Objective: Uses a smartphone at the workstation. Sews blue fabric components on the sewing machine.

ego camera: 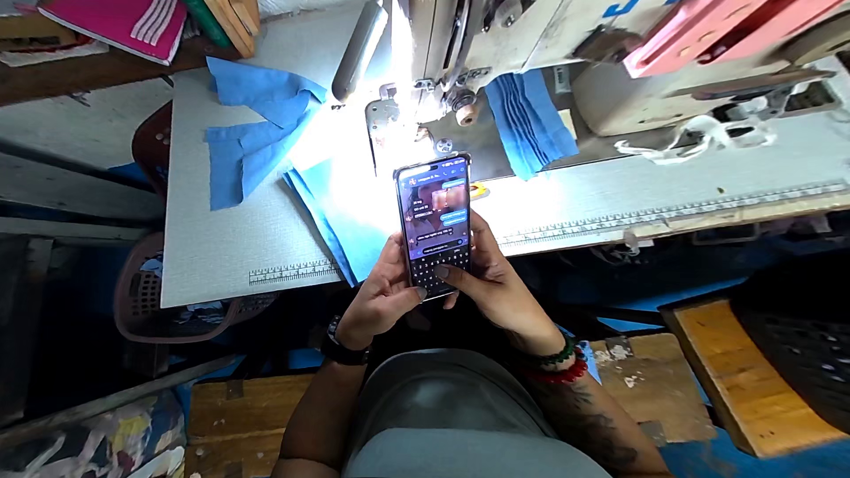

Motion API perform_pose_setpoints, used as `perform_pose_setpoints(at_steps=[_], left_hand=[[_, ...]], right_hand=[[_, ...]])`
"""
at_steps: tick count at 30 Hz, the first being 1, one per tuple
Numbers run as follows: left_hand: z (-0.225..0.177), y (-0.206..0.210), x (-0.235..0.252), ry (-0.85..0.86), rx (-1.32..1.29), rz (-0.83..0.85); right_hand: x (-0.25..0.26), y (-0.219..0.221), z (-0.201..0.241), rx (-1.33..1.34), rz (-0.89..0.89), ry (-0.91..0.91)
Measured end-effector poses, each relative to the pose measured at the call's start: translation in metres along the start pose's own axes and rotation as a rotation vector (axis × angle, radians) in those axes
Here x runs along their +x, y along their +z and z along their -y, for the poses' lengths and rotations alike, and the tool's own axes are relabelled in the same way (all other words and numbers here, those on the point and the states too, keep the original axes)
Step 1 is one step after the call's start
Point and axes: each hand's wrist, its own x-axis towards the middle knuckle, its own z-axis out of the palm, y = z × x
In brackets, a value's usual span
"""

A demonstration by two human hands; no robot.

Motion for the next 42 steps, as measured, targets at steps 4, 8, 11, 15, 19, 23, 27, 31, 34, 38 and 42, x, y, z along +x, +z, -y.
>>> perform_pose_setpoints(at_steps=[4, 8, 11, 15, 19, 23, 27, 31, 34, 38, 42], left_hand=[[0.001, -0.009, -0.002, 0.009, -0.038, 0.012], [0.003, -0.008, -0.001, 0.022, -0.068, 0.031], [0.003, -0.005, -0.001, 0.012, -0.048, 0.025], [0.002, -0.003, -0.001, 0.004, 0.048, -0.027], [0.004, -0.006, -0.002, -0.008, 0.042, -0.04], [0.002, -0.007, -0.002, -0.023, 0.0, -0.032], [0.003, -0.008, -0.002, -0.014, -0.018, -0.019], [0.004, -0.01, -0.002, -0.009, -0.063, -0.007], [0.004, -0.011, -0.002, 0.001, -0.077, -0.002], [0.004, -0.009, -0.002, 0.0, -0.077, 0.0], [0.003, -0.008, -0.002, 0.007, -0.081, 0.006]], right_hand=[[-0.002, -0.017, 0.009, 0.221, 0.212, 0.089], [-0.001, -0.015, 0.007, 0.121, 0.209, 0.061], [-0.002, -0.005, 0.003, 0.001, 0.094, 0.022], [-0.002, -0.006, 0.002, -0.011, 0.099, 0.017], [-0.001, -0.012, 0.003, 0.042, 0.197, 0.014], [-0.001, -0.013, 0.004, 0.037, 0.215, 0.025], [-0.002, -0.014, 0.005, 0.04, 0.224, 0.034], [-0.003, -0.017, 0.005, 0.097, 0.272, 0.049], [-0.003, -0.02, 0.006, 0.13, 0.308, 0.049], [-0.003, -0.02, 0.006, 0.12, 0.305, 0.045], [-0.003, -0.017, 0.008, 0.098, 0.289, 0.042]])
